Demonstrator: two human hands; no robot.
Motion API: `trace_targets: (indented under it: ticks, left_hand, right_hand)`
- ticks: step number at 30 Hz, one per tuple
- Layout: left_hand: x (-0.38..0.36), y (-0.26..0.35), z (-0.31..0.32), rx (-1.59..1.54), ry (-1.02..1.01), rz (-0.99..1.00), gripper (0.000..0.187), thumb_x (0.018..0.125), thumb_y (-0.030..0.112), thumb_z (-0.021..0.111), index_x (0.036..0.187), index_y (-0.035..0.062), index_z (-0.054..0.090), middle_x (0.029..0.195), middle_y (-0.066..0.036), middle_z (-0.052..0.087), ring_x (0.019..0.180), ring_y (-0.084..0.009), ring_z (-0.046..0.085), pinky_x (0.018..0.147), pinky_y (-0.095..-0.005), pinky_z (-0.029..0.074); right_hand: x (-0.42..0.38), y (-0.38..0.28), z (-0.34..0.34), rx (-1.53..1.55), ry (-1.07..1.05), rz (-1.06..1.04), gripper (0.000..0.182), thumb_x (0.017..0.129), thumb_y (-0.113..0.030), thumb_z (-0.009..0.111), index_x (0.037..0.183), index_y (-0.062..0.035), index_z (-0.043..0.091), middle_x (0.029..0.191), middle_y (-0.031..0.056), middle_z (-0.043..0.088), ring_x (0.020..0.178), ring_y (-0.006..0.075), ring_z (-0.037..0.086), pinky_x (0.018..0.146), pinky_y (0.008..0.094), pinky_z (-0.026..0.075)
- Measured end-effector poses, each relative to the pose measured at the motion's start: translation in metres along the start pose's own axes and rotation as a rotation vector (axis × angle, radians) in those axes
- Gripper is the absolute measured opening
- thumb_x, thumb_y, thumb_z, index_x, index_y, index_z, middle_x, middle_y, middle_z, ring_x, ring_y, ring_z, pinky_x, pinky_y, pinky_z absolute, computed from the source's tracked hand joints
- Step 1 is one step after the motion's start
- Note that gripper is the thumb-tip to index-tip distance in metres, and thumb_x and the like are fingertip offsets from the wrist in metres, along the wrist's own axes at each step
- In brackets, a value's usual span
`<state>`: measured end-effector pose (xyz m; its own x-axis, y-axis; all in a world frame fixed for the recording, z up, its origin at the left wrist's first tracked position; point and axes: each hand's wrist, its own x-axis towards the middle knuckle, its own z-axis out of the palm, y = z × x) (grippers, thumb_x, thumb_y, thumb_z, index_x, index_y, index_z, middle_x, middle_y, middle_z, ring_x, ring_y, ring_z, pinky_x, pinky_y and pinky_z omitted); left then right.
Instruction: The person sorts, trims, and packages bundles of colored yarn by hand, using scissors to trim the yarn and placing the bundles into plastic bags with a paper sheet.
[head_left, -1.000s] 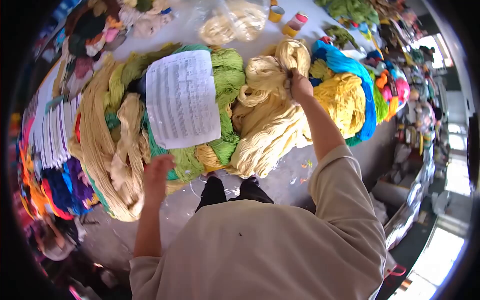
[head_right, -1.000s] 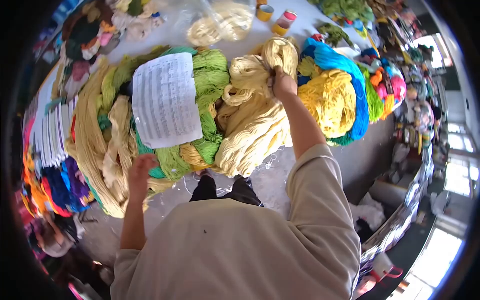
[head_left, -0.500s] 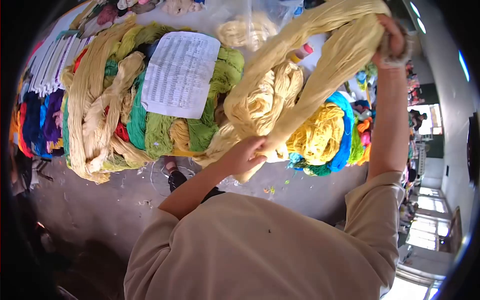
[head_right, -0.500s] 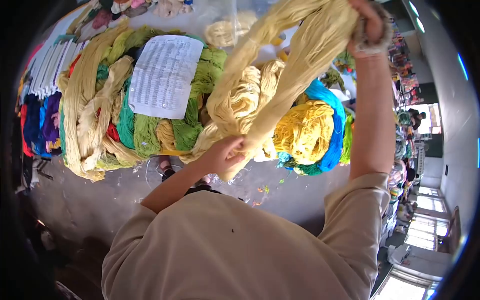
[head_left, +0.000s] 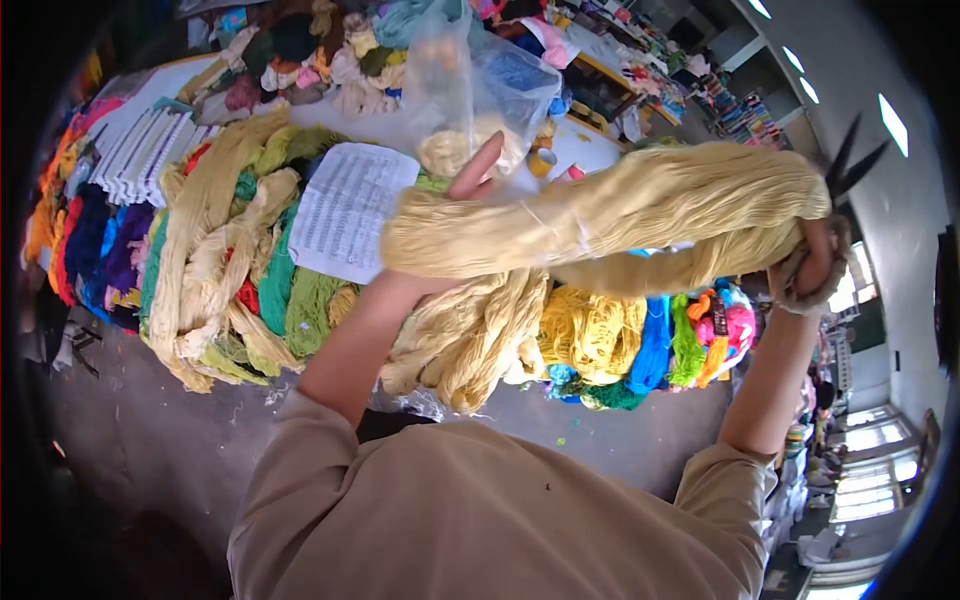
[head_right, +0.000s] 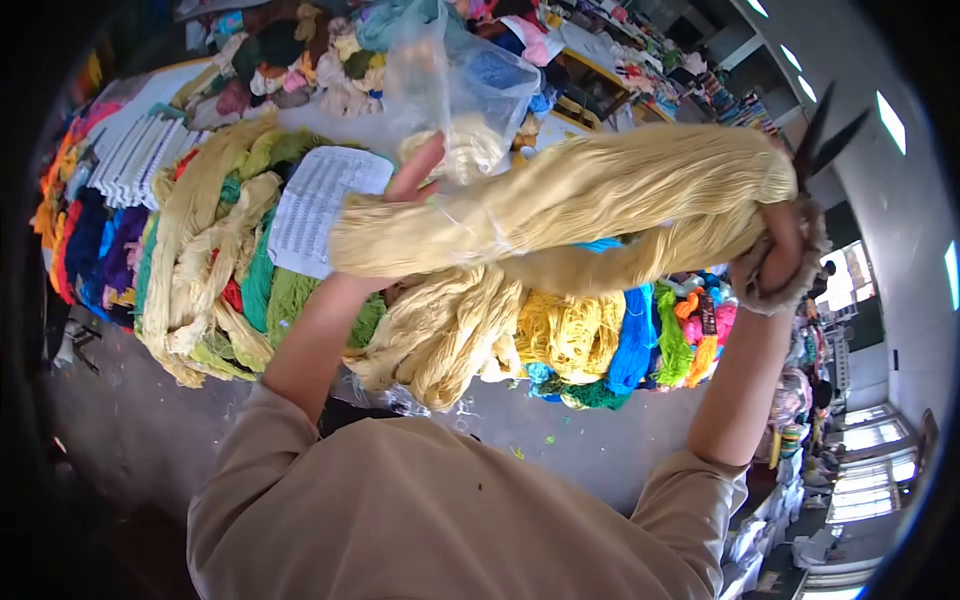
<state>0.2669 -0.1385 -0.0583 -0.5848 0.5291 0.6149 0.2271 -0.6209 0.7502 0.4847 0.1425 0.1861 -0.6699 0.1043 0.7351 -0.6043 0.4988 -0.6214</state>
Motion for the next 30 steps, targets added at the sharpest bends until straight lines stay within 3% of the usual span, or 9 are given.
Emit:
trace_targets:
  ticks: [3, 6, 9, 11, 13, 14, 18, 19, 30]
  left_hand:
    - [-0.029, 0.070, -0.049, -0.074, -0.222, 0.069, 0.096, 0.091, 0.064, 0.054, 0.156, 0.0062, 0.014, 0.159, -0.018, 0.023, 0.147, -0.0332, 0.026, 0.117, -0.0499, 0.027]
    - [-0.043, 0.141, -0.026, -0.453, 0.407, 0.112, 0.117, 0.077, 0.082, 0.051, 0.154, 0.0000, 0.017, 0.160, -0.021, 0.020, 0.146, -0.0374, 0.024, 0.118, -0.0529, 0.025]
    - [-0.071, 0.127, -0.020, -0.539, 0.328, 0.230, 0.121, 0.076, 0.086, 0.044, 0.154, -0.0012, 0.014, 0.160, -0.021, 0.019, 0.147, -0.0362, 0.023, 0.120, -0.0498, 0.020]
    - [-0.091, 0.147, -0.028, -0.530, 0.424, 0.292, 0.110, 0.080, 0.086, 0.033, 0.154, 0.0048, 0.017, 0.161, -0.018, 0.017, 0.149, -0.0325, 0.019, 0.121, -0.0466, 0.017]
    - [-0.110, 0.176, -0.031, -0.583, 0.596, 0.241, 0.102, 0.086, 0.080, 0.034, 0.152, 0.0030, 0.022, 0.159, -0.019, 0.023, 0.147, -0.0328, 0.024, 0.120, -0.0454, 0.019]
    - [-0.121, 0.187, -0.036, -0.679, 0.612, 0.225, 0.098, 0.088, 0.078, 0.035, 0.151, 0.0024, 0.024, 0.158, -0.019, 0.025, 0.146, -0.0330, 0.026, 0.120, -0.0452, 0.020]
    - [-0.168, 0.202, -0.053, -0.760, 0.708, 0.104, 0.088, 0.093, 0.070, 0.036, 0.146, -0.0006, 0.032, 0.154, -0.020, 0.034, 0.142, -0.0334, 0.035, 0.117, -0.0451, 0.027]
    - [-0.178, 0.206, -0.059, -0.790, 0.729, 0.091, 0.088, 0.093, 0.070, 0.035, 0.146, -0.0006, 0.033, 0.153, -0.020, 0.035, 0.141, -0.0336, 0.036, 0.117, -0.0452, 0.029]
    - [-0.277, 0.294, -0.115, -0.631, 0.876, 0.106, 0.088, 0.093, 0.072, 0.033, 0.145, 0.0008, 0.034, 0.146, -0.023, 0.044, 0.134, -0.0346, 0.045, 0.114, -0.0450, 0.034]
  right_hand:
    - [-0.030, 0.056, -0.026, -0.772, -0.080, -0.854, 0.070, 0.077, 0.012, 0.044, 0.145, 0.0048, 0.030, 0.140, 0.0234, 0.049, 0.123, 0.0288, 0.055, 0.108, 0.0372, 0.041]
    - [-0.055, 0.039, 0.079, 0.369, 0.145, 0.496, 0.047, 0.088, -0.020, 0.068, 0.130, -0.0044, 0.054, 0.127, 0.0119, 0.061, 0.119, 0.0230, 0.057, 0.102, 0.0347, 0.044]
    - [-0.101, 0.078, 0.161, 0.575, 0.149, 0.893, 0.042, 0.095, -0.036, 0.059, 0.124, -0.0061, 0.058, 0.121, 0.0047, 0.060, 0.115, 0.0218, 0.055, 0.102, 0.0349, 0.041]
    - [-0.146, 0.082, 0.207, 0.092, -0.307, 0.339, 0.046, 0.088, -0.028, 0.072, 0.124, -0.0039, 0.057, 0.118, 0.0037, 0.059, 0.111, 0.0135, 0.055, 0.096, 0.0315, 0.043]
    - [-0.173, 0.085, 0.242, 0.236, -0.351, 0.781, 0.056, 0.079, -0.001, 0.078, 0.130, -0.0064, 0.055, 0.110, 0.0031, 0.061, 0.099, 0.0136, 0.058, 0.079, 0.0261, 0.050]
    - [-0.178, 0.083, 0.266, 0.096, -0.393, 0.618, 0.057, 0.081, 0.006, 0.072, 0.133, -0.0079, 0.053, 0.099, 0.0008, 0.060, 0.090, 0.0104, 0.057, 0.073, 0.0237, 0.049]
    - [-0.159, 0.020, 0.323, 0.727, -0.680, 0.881, 0.030, 0.094, -0.009, 0.061, 0.120, 0.0045, 0.059, 0.082, 0.0037, 0.060, 0.066, 0.0087, 0.056, 0.057, 0.0202, 0.042]
    - [-0.150, 0.005, 0.343, 0.822, -0.662, 1.360, 0.031, 0.099, -0.021, 0.053, 0.114, 0.0042, 0.064, 0.073, 0.0025, 0.060, 0.058, 0.0099, 0.057, 0.051, 0.0213, 0.042]
    - [-0.176, -0.067, 0.485, 0.474, -1.230, 0.905, 0.022, 0.094, -0.013, 0.056, 0.111, -0.0060, 0.069, 0.072, 0.0047, 0.068, 0.055, 0.0051, 0.059, 0.049, 0.0182, 0.040]
